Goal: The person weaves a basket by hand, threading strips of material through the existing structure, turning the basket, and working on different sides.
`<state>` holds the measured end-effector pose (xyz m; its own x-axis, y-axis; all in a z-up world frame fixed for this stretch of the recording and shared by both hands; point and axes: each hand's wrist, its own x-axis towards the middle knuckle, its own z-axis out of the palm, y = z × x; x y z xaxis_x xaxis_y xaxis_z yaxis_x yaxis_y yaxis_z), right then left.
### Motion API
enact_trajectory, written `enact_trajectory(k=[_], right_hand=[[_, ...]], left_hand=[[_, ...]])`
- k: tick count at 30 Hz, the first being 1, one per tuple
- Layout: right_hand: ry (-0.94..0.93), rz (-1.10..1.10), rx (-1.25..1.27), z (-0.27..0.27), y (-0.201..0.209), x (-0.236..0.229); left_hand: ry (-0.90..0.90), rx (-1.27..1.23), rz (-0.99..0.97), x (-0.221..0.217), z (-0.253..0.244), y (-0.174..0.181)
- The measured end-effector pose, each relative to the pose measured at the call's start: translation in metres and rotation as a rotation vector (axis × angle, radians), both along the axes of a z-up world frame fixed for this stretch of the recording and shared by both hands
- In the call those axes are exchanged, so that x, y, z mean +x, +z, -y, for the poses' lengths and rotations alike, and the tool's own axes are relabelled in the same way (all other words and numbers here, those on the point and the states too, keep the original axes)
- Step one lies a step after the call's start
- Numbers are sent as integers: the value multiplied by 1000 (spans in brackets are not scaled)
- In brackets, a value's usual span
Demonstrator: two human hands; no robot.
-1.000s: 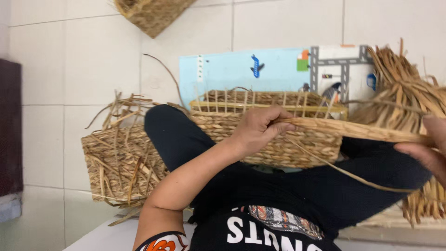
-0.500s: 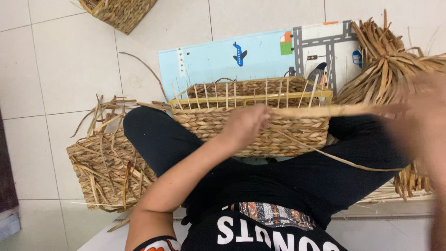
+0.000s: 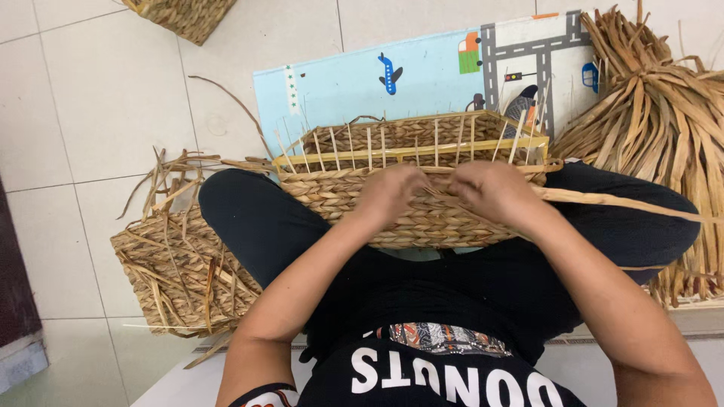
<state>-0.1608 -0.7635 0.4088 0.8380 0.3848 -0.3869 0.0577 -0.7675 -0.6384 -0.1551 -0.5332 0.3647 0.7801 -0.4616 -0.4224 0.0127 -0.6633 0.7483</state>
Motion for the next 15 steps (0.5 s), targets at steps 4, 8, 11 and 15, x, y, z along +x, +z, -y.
enact_trajectory(k=[4, 8, 11, 15], right_hand=[[-51, 21, -40, 6, -8, 7], [-69, -71, -123, -10, -13, 19], [-95, -186, -80, -11, -22, 26], [-57, -180, -23, -41, -42, 26]], left_hand=[[72, 31, 348, 8, -6, -24], [42, 110, 447, 9, 3, -38], [-9, 1, 473, -3, -4, -45], [-61, -121, 720, -11, -14, -28]])
